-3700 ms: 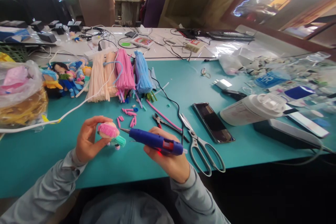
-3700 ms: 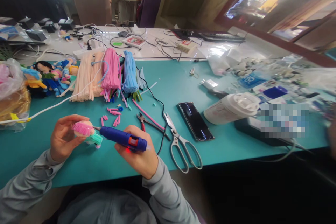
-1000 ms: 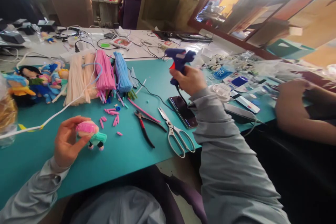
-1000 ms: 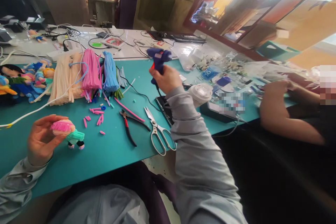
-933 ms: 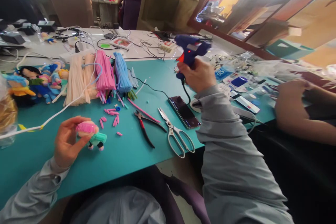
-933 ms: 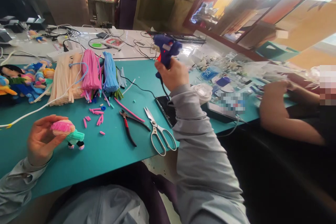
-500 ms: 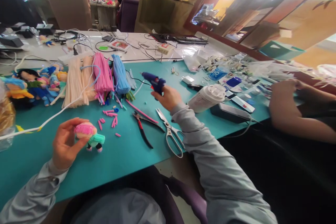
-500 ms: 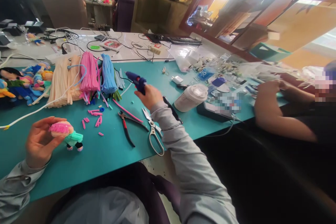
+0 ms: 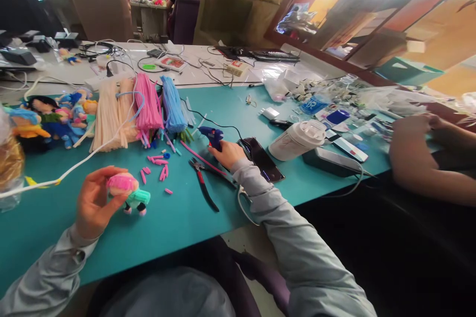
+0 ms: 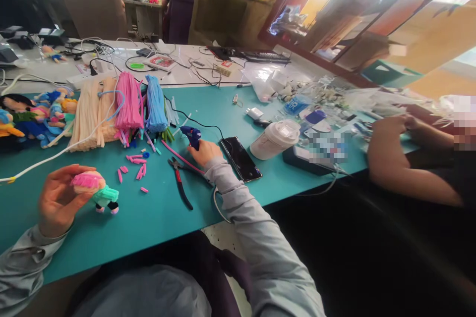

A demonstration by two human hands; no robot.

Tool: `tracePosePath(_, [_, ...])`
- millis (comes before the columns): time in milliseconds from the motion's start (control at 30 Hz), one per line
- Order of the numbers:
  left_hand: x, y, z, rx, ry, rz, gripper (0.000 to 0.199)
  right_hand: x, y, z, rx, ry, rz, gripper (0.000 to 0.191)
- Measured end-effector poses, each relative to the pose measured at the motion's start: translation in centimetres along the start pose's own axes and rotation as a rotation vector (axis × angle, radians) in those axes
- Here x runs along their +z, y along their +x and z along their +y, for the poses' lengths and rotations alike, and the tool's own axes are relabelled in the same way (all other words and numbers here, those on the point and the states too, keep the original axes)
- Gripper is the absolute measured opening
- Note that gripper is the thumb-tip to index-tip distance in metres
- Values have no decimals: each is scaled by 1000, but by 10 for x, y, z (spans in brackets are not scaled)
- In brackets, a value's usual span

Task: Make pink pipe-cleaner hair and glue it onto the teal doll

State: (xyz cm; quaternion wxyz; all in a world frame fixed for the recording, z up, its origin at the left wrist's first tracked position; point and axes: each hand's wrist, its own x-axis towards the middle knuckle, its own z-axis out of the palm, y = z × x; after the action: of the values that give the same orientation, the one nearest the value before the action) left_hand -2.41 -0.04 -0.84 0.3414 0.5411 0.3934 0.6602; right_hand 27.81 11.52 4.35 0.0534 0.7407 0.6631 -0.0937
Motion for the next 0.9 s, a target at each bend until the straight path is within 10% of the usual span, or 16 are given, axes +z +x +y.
tracePosePath(900, [-1, 5, 5, 16, 25, 39, 43, -28, -32, 8, 67, 33, 88, 34])
